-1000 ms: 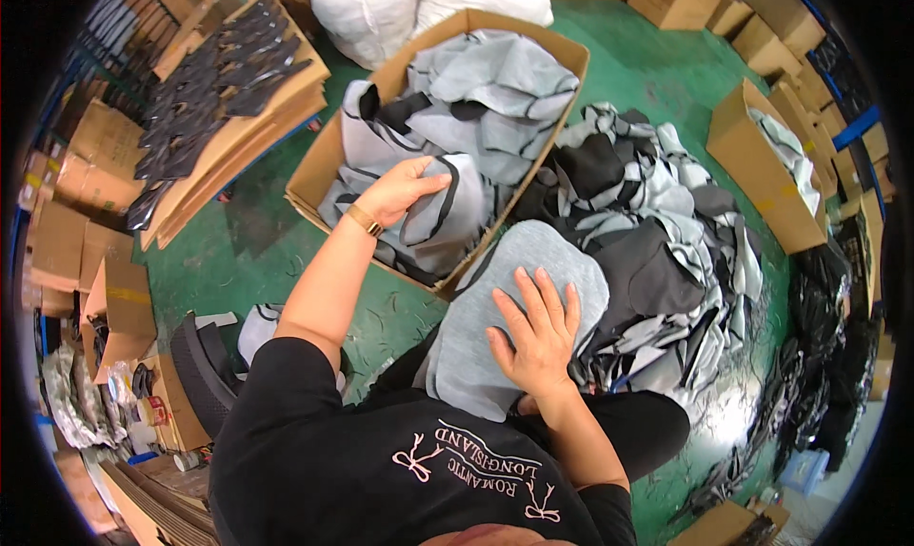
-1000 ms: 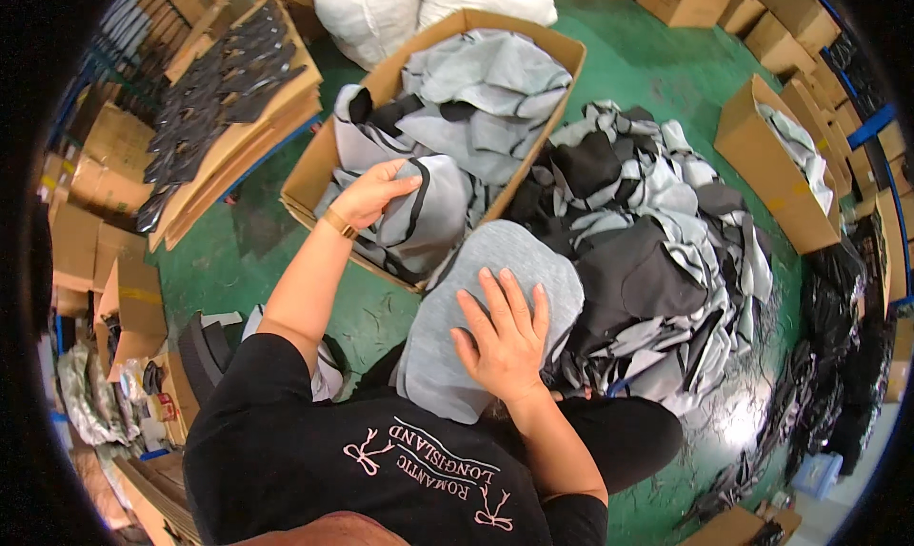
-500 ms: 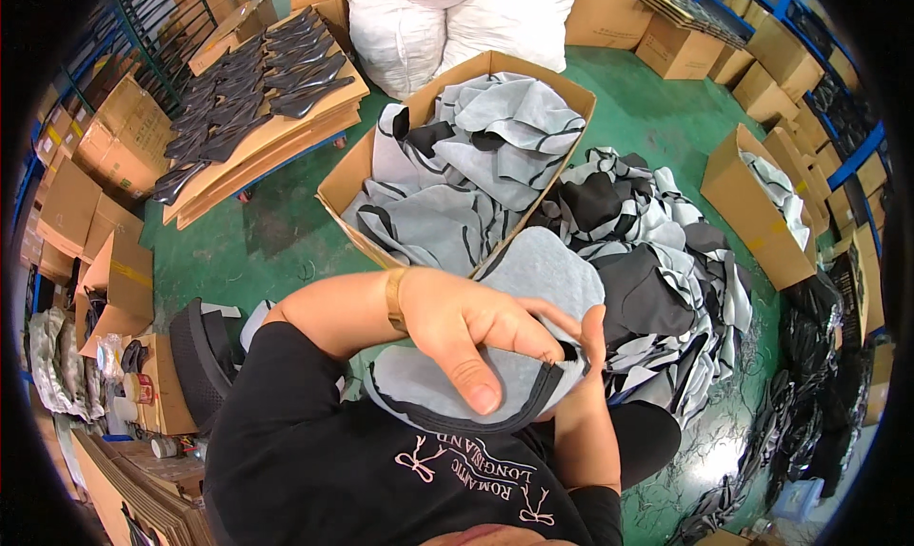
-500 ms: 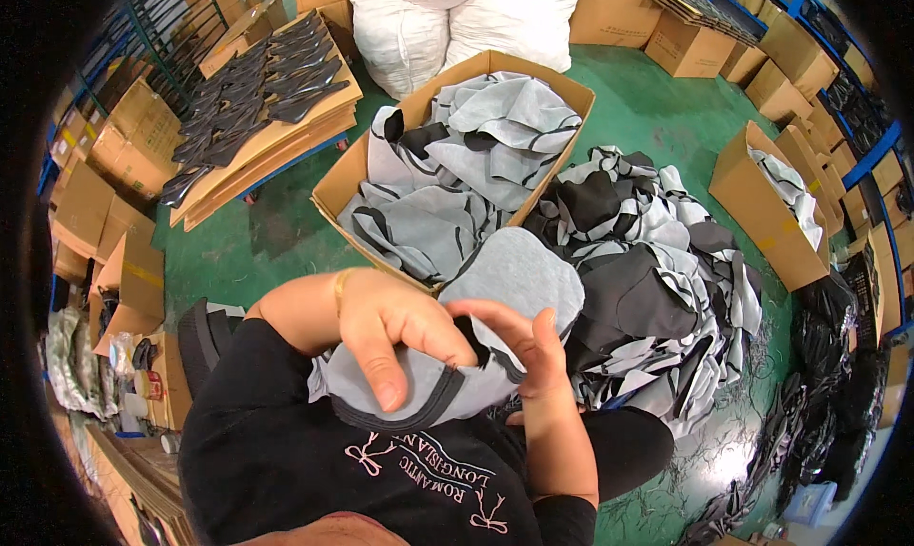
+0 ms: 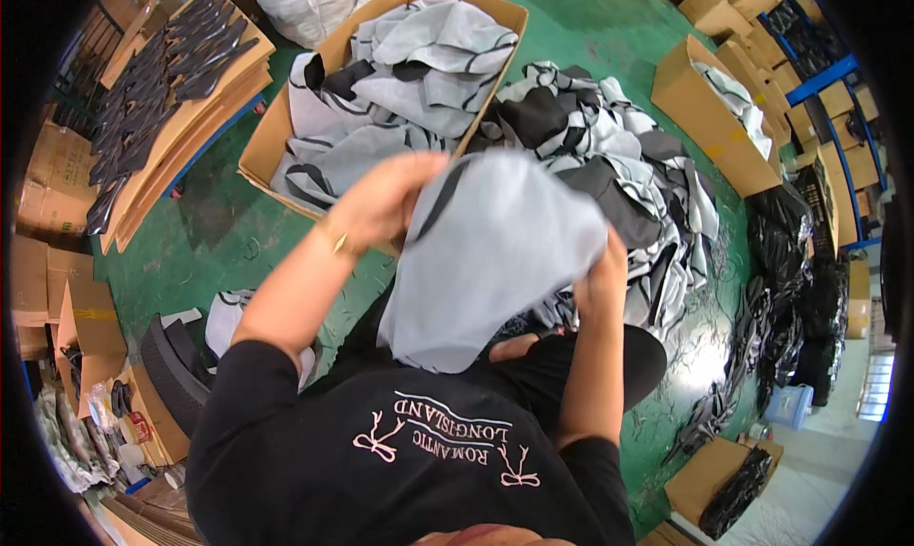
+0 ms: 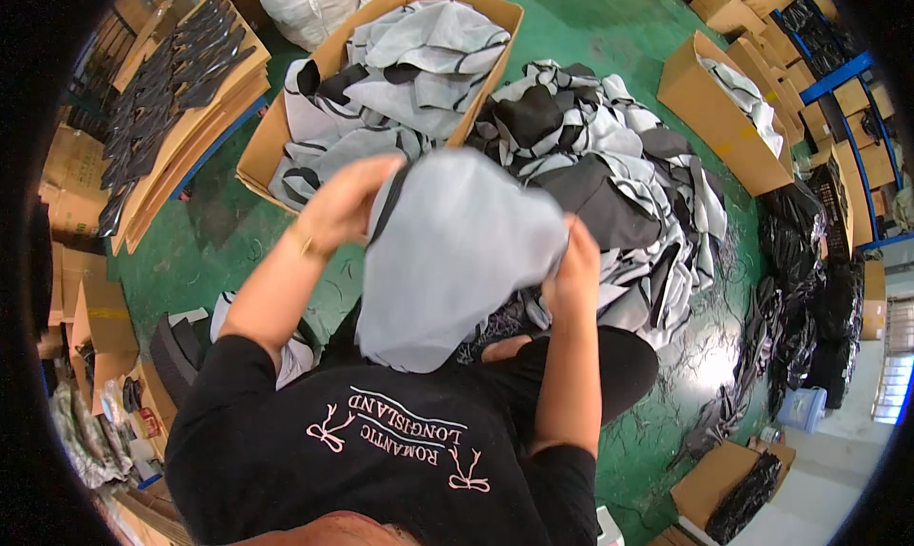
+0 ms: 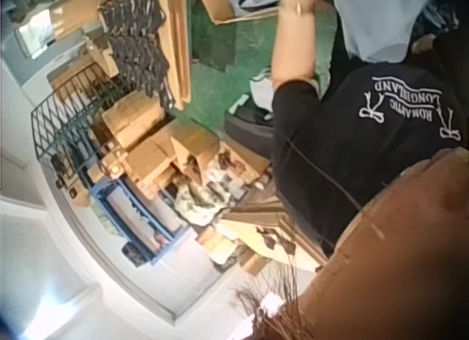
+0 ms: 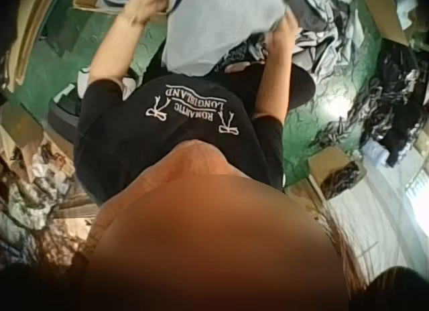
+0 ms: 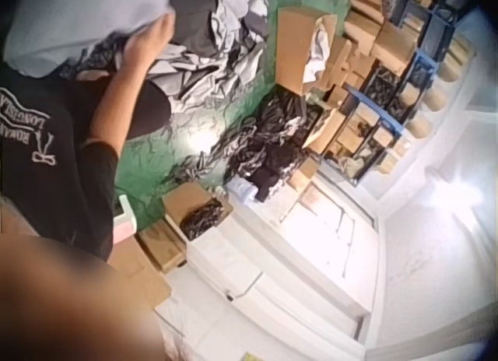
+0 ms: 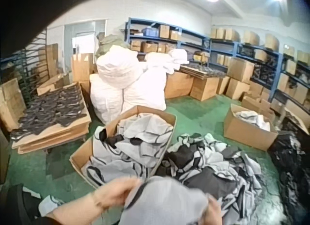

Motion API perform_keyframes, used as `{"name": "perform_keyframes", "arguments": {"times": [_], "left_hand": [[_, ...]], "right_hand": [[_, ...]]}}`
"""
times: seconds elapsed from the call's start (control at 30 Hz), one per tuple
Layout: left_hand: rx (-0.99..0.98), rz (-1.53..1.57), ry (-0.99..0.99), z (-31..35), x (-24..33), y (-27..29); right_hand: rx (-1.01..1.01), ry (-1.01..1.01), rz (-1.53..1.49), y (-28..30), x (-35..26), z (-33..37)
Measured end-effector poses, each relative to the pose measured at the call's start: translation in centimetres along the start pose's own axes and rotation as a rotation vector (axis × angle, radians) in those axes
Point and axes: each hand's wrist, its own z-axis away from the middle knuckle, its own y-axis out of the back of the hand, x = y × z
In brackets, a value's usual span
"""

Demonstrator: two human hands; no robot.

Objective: Inspecting and sorting gray fabric pieces with black trim in a warehouse environment.

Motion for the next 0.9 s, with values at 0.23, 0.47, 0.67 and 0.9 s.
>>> {"name": "perform_keyframes", "arguments": {"times": [0.23, 0.47, 0.67, 0.9], "left_hand": [[0.395, -0.850, -0.075, -10.8, -4.3, 7.3], [0.479, -0.829, -0.309, -3.1, -7.9, 4.6], [0.361, -1.021, -0.087, -4.8, -6.5, 8.5], [0.421, -1.737, 0.073, -11.7, -9.8, 25.0]], "right_hand": [[0.081, -0.146, 0.240, 3.6, 7.9, -8.5], [0.125, -0.111, 0.248, 2.5, 9.1, 0.9], [0.319, -0.070, 0.131, -0.3, 4.8, 2.5], [0.188, -0.317, -0.152, -2.4, 3.5, 8.7]]}}
